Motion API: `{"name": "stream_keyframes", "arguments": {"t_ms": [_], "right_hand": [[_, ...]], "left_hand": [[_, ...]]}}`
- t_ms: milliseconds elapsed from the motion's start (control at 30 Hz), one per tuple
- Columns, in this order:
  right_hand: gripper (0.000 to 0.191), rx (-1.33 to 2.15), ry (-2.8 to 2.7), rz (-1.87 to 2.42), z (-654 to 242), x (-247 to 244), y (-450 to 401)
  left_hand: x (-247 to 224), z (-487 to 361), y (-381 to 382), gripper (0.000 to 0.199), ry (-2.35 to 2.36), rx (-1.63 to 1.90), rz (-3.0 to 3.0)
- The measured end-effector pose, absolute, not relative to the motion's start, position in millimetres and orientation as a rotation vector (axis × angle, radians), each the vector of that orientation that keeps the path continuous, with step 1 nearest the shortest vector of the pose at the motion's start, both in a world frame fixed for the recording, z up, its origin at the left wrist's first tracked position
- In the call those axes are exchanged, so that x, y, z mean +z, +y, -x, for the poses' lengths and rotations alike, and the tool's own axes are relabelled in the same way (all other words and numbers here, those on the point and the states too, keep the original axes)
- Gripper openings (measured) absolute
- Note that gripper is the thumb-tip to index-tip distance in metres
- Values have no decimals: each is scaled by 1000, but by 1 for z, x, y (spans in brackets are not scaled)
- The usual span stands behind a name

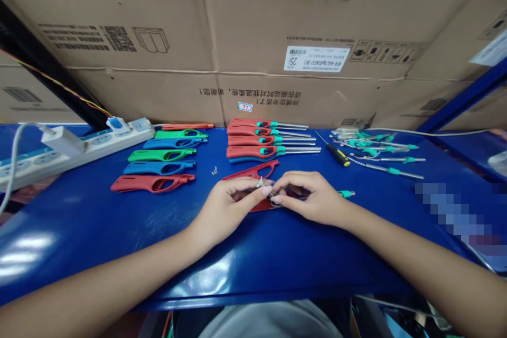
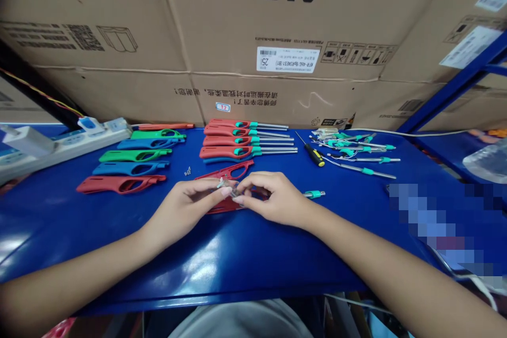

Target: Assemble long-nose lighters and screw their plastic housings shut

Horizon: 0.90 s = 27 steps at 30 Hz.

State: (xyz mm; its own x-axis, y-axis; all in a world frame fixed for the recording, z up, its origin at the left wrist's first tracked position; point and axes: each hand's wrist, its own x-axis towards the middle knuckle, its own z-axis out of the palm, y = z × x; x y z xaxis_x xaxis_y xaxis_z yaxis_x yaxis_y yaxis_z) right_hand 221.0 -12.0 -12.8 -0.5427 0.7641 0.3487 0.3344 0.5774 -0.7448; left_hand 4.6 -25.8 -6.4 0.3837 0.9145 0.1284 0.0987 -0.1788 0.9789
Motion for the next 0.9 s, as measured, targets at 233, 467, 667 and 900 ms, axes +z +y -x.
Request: {"name": "stream_keyframes", "arguments": {"t_ms": [233, 467, 667, 900], "right_hand": [[22, 589, -2521, 896, -236, -10, -10], [9, 712, -2474, 871, -240, -14, -6], [12, 922, -2296, 980, -237, -11, -5], [20, 1376, -2078, 1119, -242, -12, -4]], "left_hand": [[-10, -1, -22, 15, 993, 996, -1484], [-14, -4, -24, 18, 959, 936, -1463], [-15, -3, -24, 24, 1017, 869, -1504], [-18, 1, -23, 22, 1073, 825, -1679]]}}
